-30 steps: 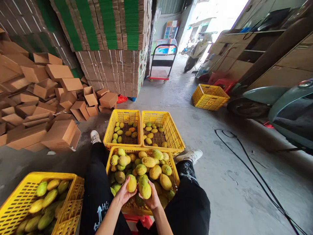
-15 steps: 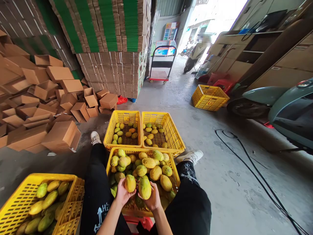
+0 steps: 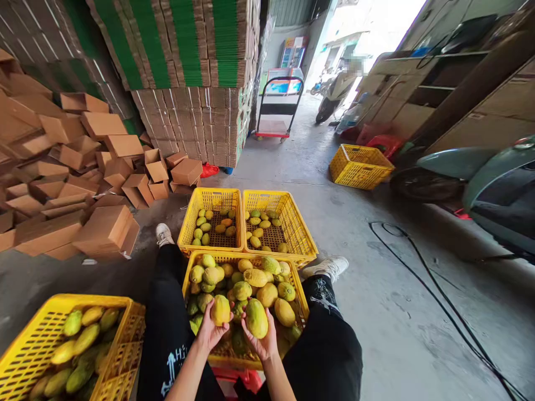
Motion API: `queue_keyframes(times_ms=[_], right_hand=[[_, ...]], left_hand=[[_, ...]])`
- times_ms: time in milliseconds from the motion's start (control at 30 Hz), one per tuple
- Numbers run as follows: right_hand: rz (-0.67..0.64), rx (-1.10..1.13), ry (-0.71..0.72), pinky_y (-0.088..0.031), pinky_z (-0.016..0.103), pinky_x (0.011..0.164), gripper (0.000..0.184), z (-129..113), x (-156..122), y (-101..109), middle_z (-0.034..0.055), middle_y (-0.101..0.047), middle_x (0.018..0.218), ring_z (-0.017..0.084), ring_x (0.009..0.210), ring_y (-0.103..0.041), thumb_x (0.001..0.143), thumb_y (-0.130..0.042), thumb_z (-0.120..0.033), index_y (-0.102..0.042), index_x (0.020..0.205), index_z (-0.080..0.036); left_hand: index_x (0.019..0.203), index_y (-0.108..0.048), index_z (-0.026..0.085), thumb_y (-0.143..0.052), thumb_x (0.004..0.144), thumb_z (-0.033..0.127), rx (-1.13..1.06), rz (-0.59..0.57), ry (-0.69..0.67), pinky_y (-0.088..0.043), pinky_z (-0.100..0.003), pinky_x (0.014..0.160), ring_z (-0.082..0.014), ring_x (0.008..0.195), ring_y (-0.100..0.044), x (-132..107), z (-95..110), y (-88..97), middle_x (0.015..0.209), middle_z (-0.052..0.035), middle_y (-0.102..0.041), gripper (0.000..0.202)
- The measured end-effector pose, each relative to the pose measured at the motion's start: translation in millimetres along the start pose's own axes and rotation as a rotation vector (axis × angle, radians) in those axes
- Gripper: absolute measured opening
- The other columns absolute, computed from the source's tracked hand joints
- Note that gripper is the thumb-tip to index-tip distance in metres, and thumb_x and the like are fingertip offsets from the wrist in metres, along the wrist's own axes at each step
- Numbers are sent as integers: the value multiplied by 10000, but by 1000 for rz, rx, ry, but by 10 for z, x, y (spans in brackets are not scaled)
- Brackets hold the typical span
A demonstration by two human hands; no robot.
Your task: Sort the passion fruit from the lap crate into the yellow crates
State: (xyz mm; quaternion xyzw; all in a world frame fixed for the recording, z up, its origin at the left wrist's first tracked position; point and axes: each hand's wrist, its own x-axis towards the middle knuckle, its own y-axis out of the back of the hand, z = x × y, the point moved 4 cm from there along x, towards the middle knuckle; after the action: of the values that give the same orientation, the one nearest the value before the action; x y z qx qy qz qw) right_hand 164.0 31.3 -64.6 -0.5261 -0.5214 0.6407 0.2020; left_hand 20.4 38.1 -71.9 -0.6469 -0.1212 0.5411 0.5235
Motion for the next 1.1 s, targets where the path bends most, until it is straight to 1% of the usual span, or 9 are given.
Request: queue_keyframes(times_ms=[133,300,533,633,700,767,867,1000,1100], right_hand=[[80,-59,-46,-552,310,647,291,24,24,99,82,-735,857,185,748,-681,784,-606,-392,-652,931,-145],[130,-116,-55,-554,340,662,289,58,55,149,100,-738,839,206,753,-691,806,-591,-373,-646,924,-115],[90,-96,-59,-540,407,746,282,64,61,140,76,-737,861,220,793,-685,792,-585,-385,-656,918,-143],[28,-88,-55,-523,452,784,308,40,53,99,94,-726,920,259,897,-665,776,-562,-382,-655,938,-137],[-21,-85,-51,-512,475,807,325,24,45,63,107,-707,1003,279,982,-636,753,-554,-364,-645,970,-140],[-54,-99,-40,-505,485,821,331,10,36,30,111,-685,1076,286,1029,-614,733,-552,-339,-639,993,-153],[-52,-138,-1,-504,477,833,282,-6,26,10,107,-684,1085,290,1047,-603,734,-560,-323,-655,959,-181],[19,-102,38,-515,446,816,209,-10,31,51,83,-721,973,264,958,-642,752,-589,-337,-671,891,-204],[89,-24,30,-533,395,758,218,-3,47,112,48,-736,883,221,847,-673,756,-612,-360,-666,889,-197]], left_hand=[[953,-576,113,-573,800,451,115,78,40,-437,-206,420,-187,687,-643,14,-74,21,849,-88,-674,370],[942,-586,92,-552,810,471,130,79,55,-453,-209,428,-173,664,-642,8,-79,17,818,-88,-676,402],[940,-593,93,-549,815,440,106,67,48,-456,-226,448,-190,690,-648,7,-59,5,848,-103,-685,371],[948,-594,99,-546,810,436,84,53,37,-447,-230,455,-206,701,-654,5,-49,10,854,-114,-687,367],[961,-594,98,-523,815,437,54,35,17,-475,-257,509,-223,737,-659,2,-34,24,882,-132,-688,376],[984,-592,94,-487,826,422,22,11,-13,-514,-326,629,-233,774,-659,1,-16,41,920,-150,-686,379],[1032,-583,95,-449,841,384,-15,-2,-58,-504,-415,782,-231,790,-658,7,10,62,928,-152,-688,371],[1124,-548,111,-479,841,354,-51,45,-81,-497,-433,804,-255,863,-654,8,31,61,906,-143,-688,380],[1185,-513,126,-520,825,355,-78,97,-73,-501,-424,796,-280,948,-635,1,31,61,919,-145,-681,427]])
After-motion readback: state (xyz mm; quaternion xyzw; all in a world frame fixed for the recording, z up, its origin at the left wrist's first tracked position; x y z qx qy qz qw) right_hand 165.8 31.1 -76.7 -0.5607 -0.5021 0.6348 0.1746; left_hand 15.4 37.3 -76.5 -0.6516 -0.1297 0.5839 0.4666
